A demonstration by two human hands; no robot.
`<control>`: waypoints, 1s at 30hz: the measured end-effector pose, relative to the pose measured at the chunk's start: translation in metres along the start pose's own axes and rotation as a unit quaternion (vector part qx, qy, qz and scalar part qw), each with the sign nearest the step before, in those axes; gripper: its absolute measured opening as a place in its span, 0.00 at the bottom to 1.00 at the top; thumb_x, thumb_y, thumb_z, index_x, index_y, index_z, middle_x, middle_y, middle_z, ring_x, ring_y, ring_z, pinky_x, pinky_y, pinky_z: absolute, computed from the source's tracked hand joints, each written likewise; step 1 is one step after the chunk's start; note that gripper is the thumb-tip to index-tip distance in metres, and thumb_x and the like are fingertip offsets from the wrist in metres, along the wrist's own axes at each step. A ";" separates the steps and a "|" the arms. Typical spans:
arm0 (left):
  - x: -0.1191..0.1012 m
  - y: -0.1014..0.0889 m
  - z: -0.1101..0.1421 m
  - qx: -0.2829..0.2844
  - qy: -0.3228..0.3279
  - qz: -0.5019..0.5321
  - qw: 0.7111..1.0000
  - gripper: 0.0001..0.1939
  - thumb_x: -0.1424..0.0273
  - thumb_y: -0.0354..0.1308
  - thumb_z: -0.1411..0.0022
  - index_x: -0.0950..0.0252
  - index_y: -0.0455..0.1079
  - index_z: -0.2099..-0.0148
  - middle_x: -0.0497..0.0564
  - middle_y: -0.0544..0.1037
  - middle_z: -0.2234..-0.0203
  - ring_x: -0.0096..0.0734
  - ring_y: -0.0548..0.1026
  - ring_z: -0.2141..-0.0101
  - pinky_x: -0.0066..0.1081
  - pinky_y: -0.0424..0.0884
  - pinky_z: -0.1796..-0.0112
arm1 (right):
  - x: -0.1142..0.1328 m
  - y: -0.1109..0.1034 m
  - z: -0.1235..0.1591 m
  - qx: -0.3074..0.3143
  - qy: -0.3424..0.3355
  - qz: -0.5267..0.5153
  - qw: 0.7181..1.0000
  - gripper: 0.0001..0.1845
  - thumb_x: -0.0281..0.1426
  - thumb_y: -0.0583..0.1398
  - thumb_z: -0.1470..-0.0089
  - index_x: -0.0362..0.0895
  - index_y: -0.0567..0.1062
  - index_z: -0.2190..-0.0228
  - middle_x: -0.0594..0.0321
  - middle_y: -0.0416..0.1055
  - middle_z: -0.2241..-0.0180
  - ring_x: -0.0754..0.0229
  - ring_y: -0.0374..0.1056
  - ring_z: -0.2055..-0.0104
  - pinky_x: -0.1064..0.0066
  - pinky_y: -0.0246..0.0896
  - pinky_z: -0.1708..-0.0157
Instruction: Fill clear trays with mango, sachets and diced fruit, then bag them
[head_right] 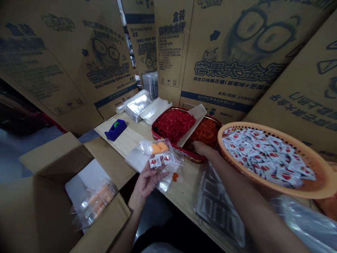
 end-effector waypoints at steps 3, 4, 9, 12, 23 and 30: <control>0.000 0.000 -0.001 0.004 0.000 0.004 1.000 0.38 0.83 0.56 0.55 0.54 0.56 0.42 0.52 0.69 0.49 0.42 0.69 0.50 0.52 0.59 0.48 | -0.004 -0.001 0.000 -0.015 0.020 -0.011 1.000 0.05 0.22 0.57 0.61 0.42 0.72 0.81 0.62 0.69 0.80 0.61 0.66 0.74 0.72 0.60 0.71; 0.001 0.000 -0.002 0.005 -0.001 0.006 1.000 0.38 0.84 0.56 0.55 0.54 0.56 0.42 0.52 0.69 0.49 0.42 0.69 0.50 0.52 0.59 0.48 | -0.004 -0.002 0.001 -0.021 0.025 -0.014 0.999 0.05 0.21 0.57 0.61 0.42 0.71 0.81 0.63 0.69 0.81 0.62 0.65 0.74 0.73 0.60 0.72; 0.001 0.000 -0.003 0.008 -0.001 0.021 1.000 0.38 0.84 0.55 0.54 0.54 0.56 0.42 0.52 0.69 0.49 0.41 0.68 0.49 0.51 0.60 0.48 | -0.004 -0.013 0.005 -0.050 0.039 -0.044 0.997 0.07 0.19 0.55 0.63 0.42 0.67 0.82 0.66 0.66 0.81 0.66 0.62 0.77 0.75 0.57 0.73; 0.000 0.002 -0.002 0.008 0.002 0.020 1.000 0.38 0.84 0.55 0.54 0.54 0.56 0.42 0.51 0.71 0.51 0.41 0.69 0.51 0.51 0.60 0.48 | 0.002 -0.025 0.012 -0.057 0.043 -0.074 0.995 0.04 0.22 0.55 0.60 0.42 0.67 0.80 0.67 0.64 0.82 0.67 0.61 0.78 0.76 0.57 0.75; 0.003 0.007 -0.004 -0.009 0.007 0.004 1.000 0.30 0.78 0.57 0.49 0.55 0.58 0.44 0.50 0.72 0.55 0.36 0.72 0.57 0.47 0.65 0.52 | 0.139 0.014 0.106 0.207 -0.174 -0.186 0.945 0.08 0.34 0.60 0.60 0.42 0.70 0.76 0.69 0.64 0.78 0.68 0.57 0.76 0.77 0.54 0.76; 0.003 0.004 -0.008 -0.039 0.018 0.030 0.999 0.26 0.76 0.56 0.47 0.57 0.61 0.45 0.50 0.72 0.55 0.30 0.73 0.59 0.36 0.67 0.54 | 0.160 0.043 0.119 0.227 -0.209 -0.183 0.933 0.07 0.27 0.53 0.56 0.41 0.70 0.72 0.66 0.66 0.76 0.67 0.59 0.76 0.77 0.53 0.77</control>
Point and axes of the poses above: each hand's wrist, its own z-axis away from the middle knuckle, its own y-axis out of the palm, x = y × z, the point moved 5 cm from there along -z, towards the middle knuckle
